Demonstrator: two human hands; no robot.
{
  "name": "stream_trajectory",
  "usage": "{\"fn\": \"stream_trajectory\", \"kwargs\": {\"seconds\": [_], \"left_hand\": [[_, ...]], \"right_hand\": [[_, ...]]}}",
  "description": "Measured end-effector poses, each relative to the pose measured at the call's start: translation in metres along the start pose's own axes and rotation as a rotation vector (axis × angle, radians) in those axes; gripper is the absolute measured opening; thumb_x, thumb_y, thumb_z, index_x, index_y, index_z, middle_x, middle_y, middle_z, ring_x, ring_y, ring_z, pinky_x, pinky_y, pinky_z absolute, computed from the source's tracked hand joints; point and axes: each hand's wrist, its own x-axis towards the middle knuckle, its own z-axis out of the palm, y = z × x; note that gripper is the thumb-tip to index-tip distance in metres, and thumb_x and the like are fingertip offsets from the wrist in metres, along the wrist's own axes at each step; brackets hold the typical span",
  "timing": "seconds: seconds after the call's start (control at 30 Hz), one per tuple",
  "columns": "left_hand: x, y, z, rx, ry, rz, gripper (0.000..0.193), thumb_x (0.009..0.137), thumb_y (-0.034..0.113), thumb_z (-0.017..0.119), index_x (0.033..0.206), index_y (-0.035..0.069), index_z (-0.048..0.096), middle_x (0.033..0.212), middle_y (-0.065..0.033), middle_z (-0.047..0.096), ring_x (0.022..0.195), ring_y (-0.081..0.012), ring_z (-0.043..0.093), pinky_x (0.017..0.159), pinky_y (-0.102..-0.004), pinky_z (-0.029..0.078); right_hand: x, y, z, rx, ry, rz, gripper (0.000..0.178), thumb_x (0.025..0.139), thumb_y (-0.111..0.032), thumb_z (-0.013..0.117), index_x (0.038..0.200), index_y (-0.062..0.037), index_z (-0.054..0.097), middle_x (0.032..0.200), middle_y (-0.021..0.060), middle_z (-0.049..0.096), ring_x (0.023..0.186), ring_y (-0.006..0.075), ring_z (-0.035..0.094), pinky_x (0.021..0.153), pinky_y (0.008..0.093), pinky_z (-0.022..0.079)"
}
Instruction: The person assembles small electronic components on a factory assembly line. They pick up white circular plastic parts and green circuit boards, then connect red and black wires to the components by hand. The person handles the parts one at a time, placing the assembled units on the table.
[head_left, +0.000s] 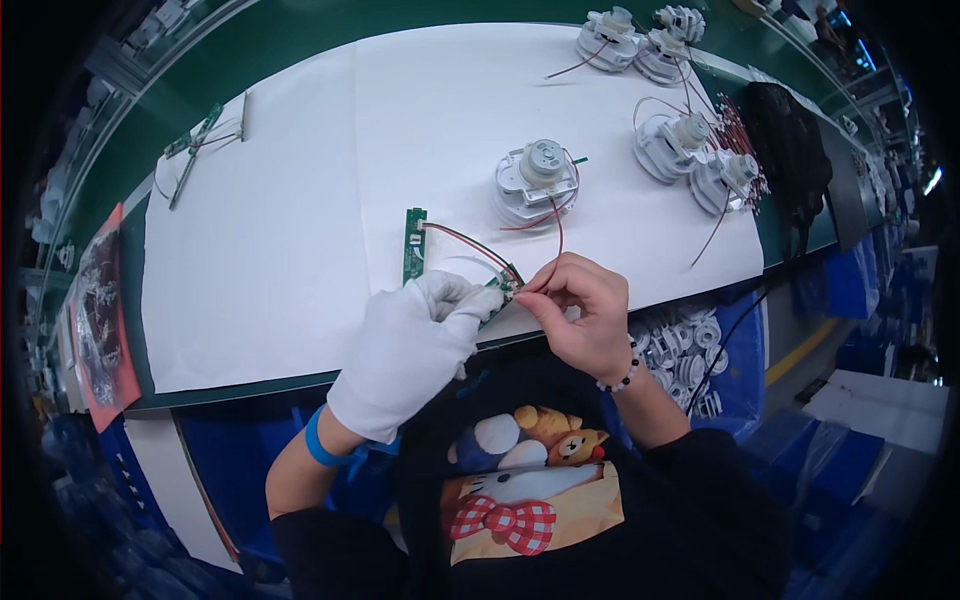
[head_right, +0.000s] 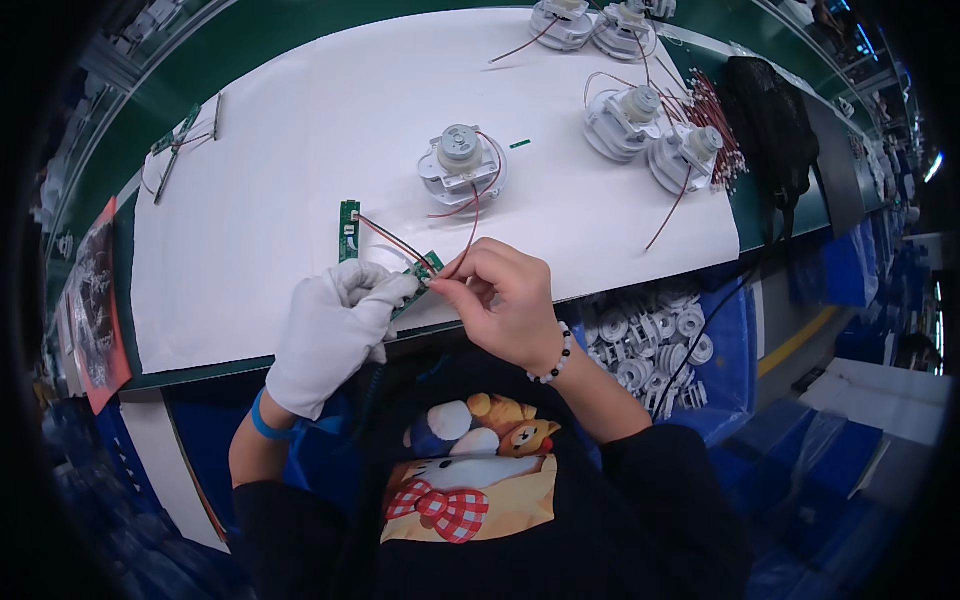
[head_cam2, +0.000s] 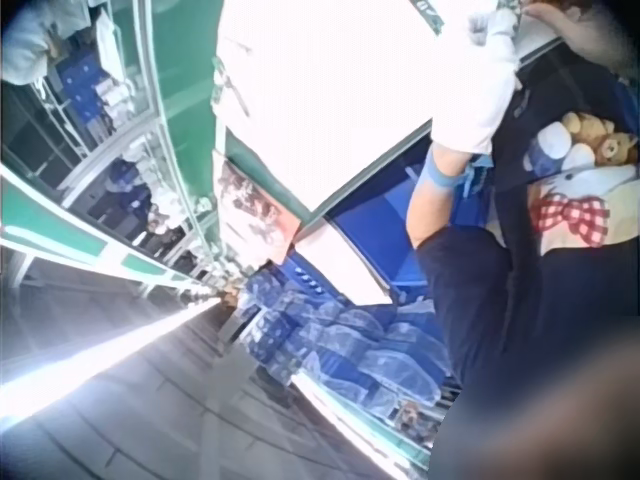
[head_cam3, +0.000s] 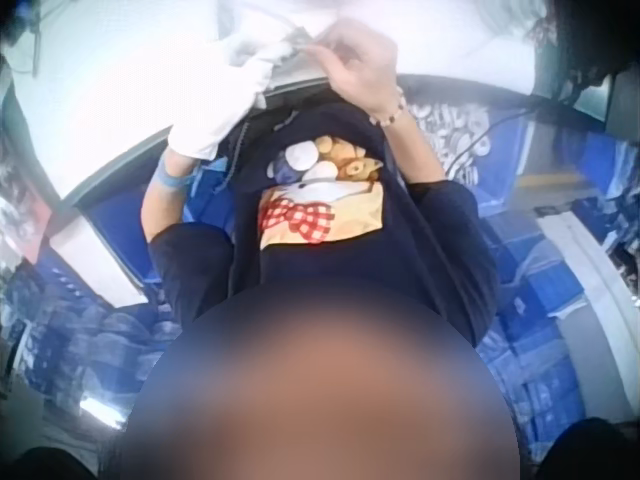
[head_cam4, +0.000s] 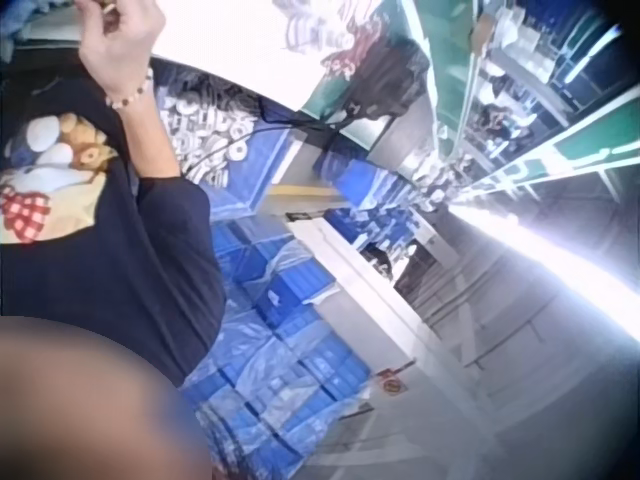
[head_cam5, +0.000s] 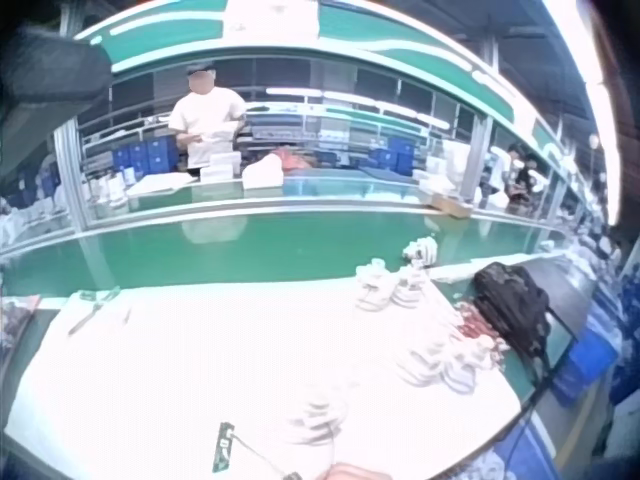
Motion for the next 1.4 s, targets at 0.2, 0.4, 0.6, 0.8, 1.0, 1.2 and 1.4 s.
{"fn": "stream_trajectory", "kwargs": {"seconds": [0.2,0.4,0.6,0.8,1.0,1.2,1.4], "left_hand": [[-0.001,-0.01,0.006,0.131,0.078,0.252,0.017,0.084,0.015,0.059,0.083,-0.002,0.061,0.056,-0.0094,0.056,0.044,-0.0141,0.053,0.042,-0.0256,0.04],[-0.001,-0.015,0.01,0.225,0.081,0.378,0.011,0.083,0.01,0.057,0.084,0.0,0.06,0.06,-0.0174,0.056,0.05,-0.0289,0.056,0.046,-0.0341,0.042],[0.001,-0.018,0.015,0.304,0.119,0.605,0.007,0.082,0.008,0.057,0.084,0.002,0.06,0.06,-0.0161,0.055,0.051,-0.0293,0.055,0.044,-0.0341,0.041],[0.002,-0.025,0.019,0.071,0.066,0.441,0.017,0.087,0.014,0.056,0.092,-0.001,0.063,0.059,-0.001,0.057,0.046,-0.004,0.05,0.041,-0.0183,0.04],[-0.007,-0.012,0.019,-0.185,0.064,0.171,0.02,0.088,0.018,0.055,0.092,0.0,0.061,0.063,-0.0019,0.058,0.046,-0.0038,0.052,0.039,-0.0162,0.037],[-0.01,-0.013,0.02,-0.127,0.068,0.243,0.017,0.088,0.016,0.055,0.089,0.001,0.062,0.062,-0.0015,0.057,0.045,-0.0036,0.05,0.039,-0.0162,0.037],[-0.01,-0.022,0.026,-0.119,0.115,0.344,0.013,0.088,0.011,0.054,0.085,0.001,0.062,0.061,-0.0014,0.057,0.046,-0.0036,0.05,0.041,-0.0168,0.038]], "right_hand": [[0.002,-0.012,-0.003,-0.174,-0.022,-0.053,0.005,0.072,0.004,0.063,0.074,0.002,0.059,0.07,0.0081,0.058,0.051,0.0122,0.055,0.045,0.0217,0.041],[0.0,-0.016,-0.002,-0.345,-0.031,-0.224,0.01,0.072,0.005,0.061,0.081,0.002,0.057,0.076,0.0103,0.056,0.056,0.0236,0.056,0.049,0.0286,0.045],[0.003,-0.013,-0.005,-0.444,-0.019,-0.339,0.013,0.071,0.005,0.062,0.083,0.0021,0.056,0.076,0.0111,0.056,0.058,0.0251,0.056,0.049,0.0295,0.046],[-0.002,0.001,-0.012,-0.121,-0.025,-0.155,0.013,0.07,0.008,0.066,0.079,0.0035,0.059,0.079,0.0088,0.061,0.053,0.0082,0.055,0.045,0.019,0.043],[-0.008,-0.008,-0.012,0.661,-0.039,0.507,0.024,0.078,0.001,0.062,0.1,0.0077,0.054,0.088,0.0105,0.062,0.049,0.0054,0.052,0.037,0.0162,0.042],[-0.008,-0.001,-0.008,0.841,-0.084,0.526,0.031,0.082,0.003,0.054,0.112,0.0095,0.049,0.093,0.0155,0.061,0.05,0.0094,0.055,0.037,0.019,0.046],[-0.011,0.002,-0.002,0.833,-0.028,0.519,0.028,0.08,0.004,0.055,0.107,0.0107,0.052,0.086,0.0153,0.062,0.056,0.0129,0.06,0.043,0.0209,0.05]]}}
